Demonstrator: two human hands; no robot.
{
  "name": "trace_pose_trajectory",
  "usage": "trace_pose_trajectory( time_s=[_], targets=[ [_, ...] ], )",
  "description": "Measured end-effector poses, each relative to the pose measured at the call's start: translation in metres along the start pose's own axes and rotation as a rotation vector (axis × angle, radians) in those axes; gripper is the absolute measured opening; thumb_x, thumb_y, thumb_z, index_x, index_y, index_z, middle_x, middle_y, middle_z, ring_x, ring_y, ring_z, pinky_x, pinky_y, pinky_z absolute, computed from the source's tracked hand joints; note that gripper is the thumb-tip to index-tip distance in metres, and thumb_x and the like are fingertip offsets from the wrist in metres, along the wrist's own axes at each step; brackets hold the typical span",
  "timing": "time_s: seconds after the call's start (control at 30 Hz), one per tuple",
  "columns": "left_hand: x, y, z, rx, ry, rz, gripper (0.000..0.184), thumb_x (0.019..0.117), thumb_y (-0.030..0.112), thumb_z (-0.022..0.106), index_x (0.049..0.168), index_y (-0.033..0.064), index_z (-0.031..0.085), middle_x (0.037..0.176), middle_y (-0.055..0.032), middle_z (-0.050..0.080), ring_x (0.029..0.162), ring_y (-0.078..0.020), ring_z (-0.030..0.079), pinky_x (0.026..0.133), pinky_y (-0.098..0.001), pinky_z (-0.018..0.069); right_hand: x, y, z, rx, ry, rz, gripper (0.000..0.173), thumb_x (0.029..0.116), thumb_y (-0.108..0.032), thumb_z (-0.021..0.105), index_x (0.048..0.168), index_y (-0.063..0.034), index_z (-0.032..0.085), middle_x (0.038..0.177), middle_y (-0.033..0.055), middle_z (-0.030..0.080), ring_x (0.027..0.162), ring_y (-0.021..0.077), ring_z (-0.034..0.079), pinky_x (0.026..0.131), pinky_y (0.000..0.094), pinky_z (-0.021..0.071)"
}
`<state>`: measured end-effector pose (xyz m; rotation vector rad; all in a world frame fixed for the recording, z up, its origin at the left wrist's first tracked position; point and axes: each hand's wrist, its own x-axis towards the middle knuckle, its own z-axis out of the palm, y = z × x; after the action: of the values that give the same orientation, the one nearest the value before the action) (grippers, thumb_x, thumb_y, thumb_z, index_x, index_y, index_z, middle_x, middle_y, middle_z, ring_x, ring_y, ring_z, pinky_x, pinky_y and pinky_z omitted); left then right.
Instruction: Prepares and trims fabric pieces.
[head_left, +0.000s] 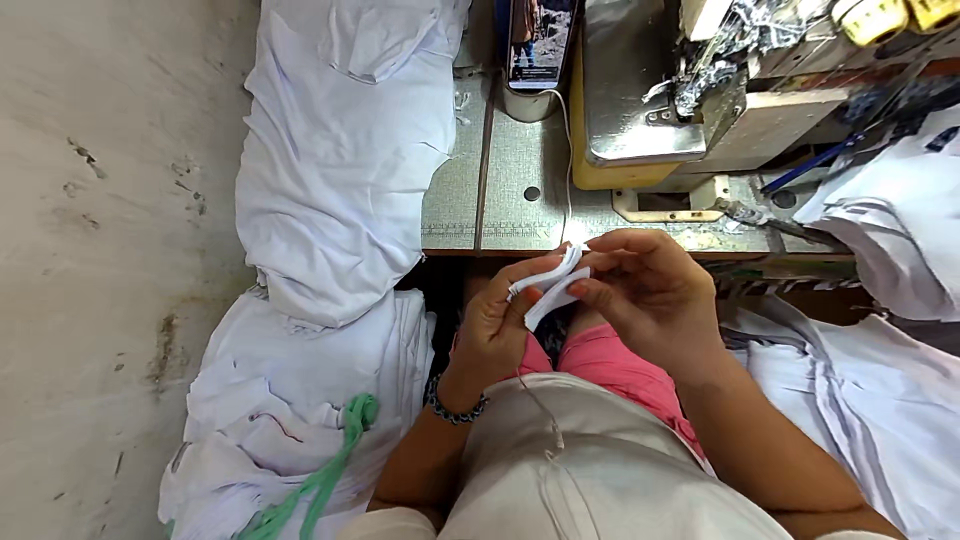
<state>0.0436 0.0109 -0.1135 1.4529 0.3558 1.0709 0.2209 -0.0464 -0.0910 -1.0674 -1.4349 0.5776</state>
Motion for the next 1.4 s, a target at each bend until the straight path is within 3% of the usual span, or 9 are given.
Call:
trace_pose_trajectory(
  time_s=[0.23, 0.37, 0.73, 0.93, 1.03, 1.13, 1.23, 1.33, 1.4],
  targets=[
    [-0.003, -0.002, 0.001, 0.039, -0.059, 0.014, 0.033, 0.1098, 0.023, 0.045, 0.137, 0.0175, 0.064, 0.139, 0.0106, 0.064, 0.126, 0.0007, 0.059, 0.107, -0.0249, 0.0494, -0.005, 0.005, 0.007, 0.047, 0.102, 0.080, 0.029, 0.0912, -0.007, 0.073, 0.119, -0.0047, 0.065, 0.098, -0.0112, 0.071, 0.087, -0.0048, 0.066, 0.081, 0.0144, 0.0572],
    [-0.004, -0.003, 0.001, 0.019, -0.078, 0.001, 0.037, 0.1106, 0.025, 0.042, 0.142, 0.0195, 0.061, 0.142, 0.0111, 0.061, 0.126, 0.0010, 0.057, 0.108, -0.0256, 0.0488, -0.009, 0.013, 0.013, -0.011, 0.157, 0.041, 0.024, 0.0928, -0.011, 0.073, 0.115, -0.0014, 0.071, 0.103, -0.0030, 0.060, 0.091, -0.0032, 0.061, 0.081, 0.0120, 0.0552],
    [-0.004, -0.012, 0.000, -0.895, 0.106, -0.386, 0.040, 0.1007, 0.037, 0.062, 0.134, 0.0161, 0.069, 0.131, -0.0093, 0.070, 0.120, -0.0211, 0.068, 0.101, -0.0372, 0.0557, -0.015, 0.026, 0.027, -0.088, 0.224, -0.195, 0.008, 0.1002, -0.019, 0.066, 0.107, -0.0140, 0.068, 0.111, -0.0055, 0.055, 0.103, -0.0035, 0.057, 0.088, 0.0126, 0.0519],
    [-0.006, -0.008, 0.000, -0.446, 0.051, -0.204, 0.037, 0.1074, 0.035, 0.050, 0.136, 0.0196, 0.067, 0.135, -0.0009, 0.068, 0.124, -0.0121, 0.064, 0.104, -0.0324, 0.0537, -0.012, 0.024, 0.022, -0.091, 0.121, -0.153, 0.009, 0.1000, -0.019, 0.066, 0.104, -0.0109, 0.066, 0.107, -0.0033, 0.054, 0.103, -0.0018, 0.055, 0.088, 0.0123, 0.0497],
    [-0.008, -0.006, 0.002, -0.221, -0.067, -0.114, 0.051, 0.1033, 0.050, 0.051, 0.145, 0.0225, 0.059, 0.144, 0.0066, 0.061, 0.131, -0.0062, 0.058, 0.109, -0.0297, 0.0487, -0.011, 0.025, 0.022, -0.095, 0.139, -0.131, 0.009, 0.0984, -0.017, 0.068, 0.103, -0.0097, 0.066, 0.105, -0.0027, 0.055, 0.102, -0.0013, 0.056, 0.087, 0.0125, 0.0504],
    [-0.008, 0.000, 0.009, 0.069, -0.059, 0.031, 0.048, 0.1018, 0.007, 0.059, 0.147, 0.0050, 0.043, 0.140, -0.0032, 0.064, 0.125, -0.0082, 0.062, 0.106, -0.0309, 0.0516, -0.014, 0.027, 0.022, -0.053, 0.126, -0.089, 0.016, 0.0990, -0.024, 0.068, 0.113, -0.0190, 0.063, 0.112, -0.0078, 0.056, 0.106, -0.0013, 0.057, 0.090, 0.0160, 0.0520],
    [-0.011, 0.003, 0.016, 0.248, 0.018, 0.026, 0.050, 0.1001, -0.003, 0.056, 0.143, -0.0025, 0.031, 0.124, -0.0080, 0.070, 0.113, -0.0062, 0.067, 0.101, -0.0289, 0.0539, -0.014, 0.032, 0.015, -0.071, -0.027, -0.074, 0.036, 0.1048, -0.030, 0.059, 0.137, -0.0137, 0.058, 0.142, 0.0014, 0.051, 0.126, 0.0055, 0.054, 0.103, 0.0235, 0.0499],
    [-0.014, 0.001, 0.020, 0.222, 0.075, -0.022, 0.051, 0.0982, -0.002, 0.058, 0.140, -0.0080, 0.028, 0.114, -0.0096, 0.063, 0.104, -0.0034, 0.064, 0.096, -0.0257, 0.0536, -0.014, 0.032, 0.014, -0.156, -0.052, -0.100, 0.021, 0.1054, -0.028, 0.058, 0.112, -0.0113, 0.069, 0.140, 0.0062, 0.054, 0.134, 0.0097, 0.050, 0.110, 0.0261, 0.0449],
    [-0.017, -0.005, 0.012, 0.063, 0.068, -0.101, 0.055, 0.0987, 0.010, 0.063, 0.139, -0.0078, 0.030, 0.116, -0.0047, 0.063, 0.104, -0.0028, 0.064, 0.094, -0.0265, 0.0548, -0.018, 0.033, 0.017, -0.187, -0.056, -0.132, 0.020, 0.1068, -0.026, 0.055, 0.108, -0.0101, 0.066, 0.135, 0.0069, 0.060, 0.142, 0.0167, 0.045, 0.118, 0.0346, 0.0396]
  ],
)
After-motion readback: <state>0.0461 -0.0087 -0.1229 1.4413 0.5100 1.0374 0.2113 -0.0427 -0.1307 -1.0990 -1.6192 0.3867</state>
